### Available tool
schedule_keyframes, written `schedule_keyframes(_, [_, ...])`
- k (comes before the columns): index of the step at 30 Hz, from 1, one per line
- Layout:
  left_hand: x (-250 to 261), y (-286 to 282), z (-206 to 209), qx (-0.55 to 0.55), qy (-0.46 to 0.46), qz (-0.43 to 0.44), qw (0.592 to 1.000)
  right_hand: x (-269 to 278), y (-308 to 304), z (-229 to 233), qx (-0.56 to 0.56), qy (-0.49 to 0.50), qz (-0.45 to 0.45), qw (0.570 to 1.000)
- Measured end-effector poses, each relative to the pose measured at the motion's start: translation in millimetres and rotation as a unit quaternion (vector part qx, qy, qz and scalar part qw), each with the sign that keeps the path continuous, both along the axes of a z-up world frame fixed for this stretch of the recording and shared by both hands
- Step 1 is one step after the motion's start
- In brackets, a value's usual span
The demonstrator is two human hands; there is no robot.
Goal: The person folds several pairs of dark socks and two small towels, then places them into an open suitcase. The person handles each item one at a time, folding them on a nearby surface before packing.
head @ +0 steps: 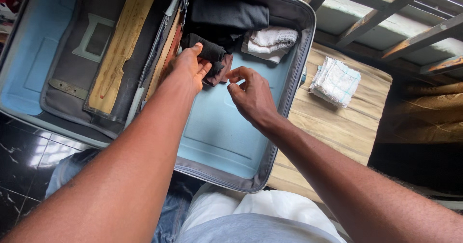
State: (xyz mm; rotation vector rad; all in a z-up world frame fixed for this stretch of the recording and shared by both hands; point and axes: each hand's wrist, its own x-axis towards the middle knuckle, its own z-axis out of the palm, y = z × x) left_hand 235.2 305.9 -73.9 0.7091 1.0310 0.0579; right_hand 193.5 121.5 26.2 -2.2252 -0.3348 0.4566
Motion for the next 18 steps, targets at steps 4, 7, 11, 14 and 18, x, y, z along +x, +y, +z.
schedule_keyframes(4, [17.7, 4.4, -8.1, -0.018, 0.002, 0.017, 1.000, -3.8, 2.5, -5.6, 0.000, 0.015, 0.013, 1.000])
schedule_keyframes(7, [25.8, 2.4, -1.0, -0.011, 0.047, 0.052, 0.997, -11.1, 4.2, -6.0, -0.009, 0.034, 0.013, 0.999])
schedule_keyframes(11, [30.5, -7.5, 24.2, 0.018, 0.135, 0.063, 0.989, -19.8, 7.7, -1.8, -0.036, 0.052, 0.016, 0.998])
schedule_keyframes(14, [26.9, -9.7, 41.3, 0.062, 0.188, 0.016, 0.980, -25.2, 7.8, -0.4, -0.040, 0.070, 0.018, 0.997])
schedule_keyframes(18, [16.7, -11.4, 52.7, 0.079, 0.223, -0.017, 0.971, -27.2, 6.5, -0.2, -0.034, 0.081, 0.012, 0.996])
